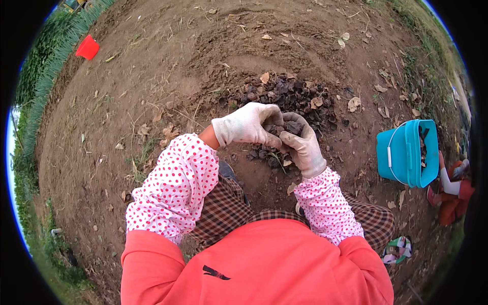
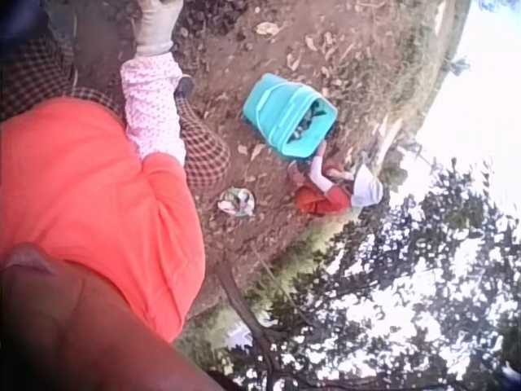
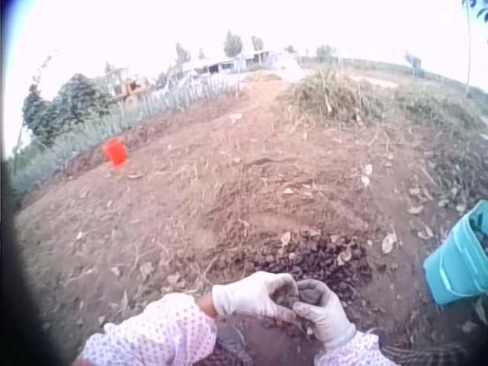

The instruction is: The person sits on the ground and sorts a pile of dark, shell-like objects by hand, picking them up and placing them into a nearby blue bucket. Another person is visible in the background also sorting similar objects.

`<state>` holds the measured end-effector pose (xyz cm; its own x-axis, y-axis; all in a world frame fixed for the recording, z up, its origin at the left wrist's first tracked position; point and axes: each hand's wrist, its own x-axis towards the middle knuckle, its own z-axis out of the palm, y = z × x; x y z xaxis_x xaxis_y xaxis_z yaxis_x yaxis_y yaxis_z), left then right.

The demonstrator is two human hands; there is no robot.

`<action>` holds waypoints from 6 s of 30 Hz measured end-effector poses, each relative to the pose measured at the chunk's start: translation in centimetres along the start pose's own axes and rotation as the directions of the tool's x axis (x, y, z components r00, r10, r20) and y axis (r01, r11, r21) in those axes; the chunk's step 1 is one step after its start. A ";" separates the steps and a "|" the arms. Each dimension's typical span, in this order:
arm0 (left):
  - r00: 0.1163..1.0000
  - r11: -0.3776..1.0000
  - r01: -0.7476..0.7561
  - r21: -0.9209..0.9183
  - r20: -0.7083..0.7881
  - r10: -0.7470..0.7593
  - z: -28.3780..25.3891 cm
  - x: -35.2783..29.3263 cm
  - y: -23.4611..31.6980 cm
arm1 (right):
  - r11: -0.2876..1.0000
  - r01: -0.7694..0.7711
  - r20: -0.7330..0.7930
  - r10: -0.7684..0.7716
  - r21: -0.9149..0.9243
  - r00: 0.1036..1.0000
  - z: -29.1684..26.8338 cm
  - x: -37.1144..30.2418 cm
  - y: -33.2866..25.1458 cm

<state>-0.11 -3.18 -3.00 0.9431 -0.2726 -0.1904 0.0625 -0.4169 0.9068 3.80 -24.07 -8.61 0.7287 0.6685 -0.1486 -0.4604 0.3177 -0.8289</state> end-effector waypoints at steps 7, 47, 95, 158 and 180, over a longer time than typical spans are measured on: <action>0.999 0.977 -0.004 0.214 -0.036 0.012 -0.1 -0.3 0.7 | 0.990 -0.003 -0.059 -0.005 -0.138 0.998 1.1 -0.2 -0.4; 0.991 0.972 -0.011 -0.237 -0.134 -0.022 0.3 0.4 0.5 | 0.912 -0.187 0.260 0.093 0.365 0.961 -0.8 0.2 0.0; 0.949 0.803 -0.149 0.577 -0.144 0.280 1.3 1.4 1.3 | 0.968 0.123 -0.962 -0.234 -0.217 0.143 -33.9 -14.3 -27.3; 0.530 0.902 -0.220 -0.370 -0.822 -0.208 -3.1 -2.9 1.2 | -0.333 0.505 0.244 0.587 -0.796 0.772 -5.9 -4.5 -11.7; 0.590 0.720 0.175 -0.672 -0.513 -0.623 6.2 7.4 -15.6 | -0.394 0.317 0.176 0.355 -0.863 0.918 -10.2 -7.3 -14.5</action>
<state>3.86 -4.07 -20.86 0.6853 0.5440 -0.4842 0.4298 0.2347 0.8719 10.28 -40.42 -1.02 0.4169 0.8447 -0.3356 0.8499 -0.4932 -0.1856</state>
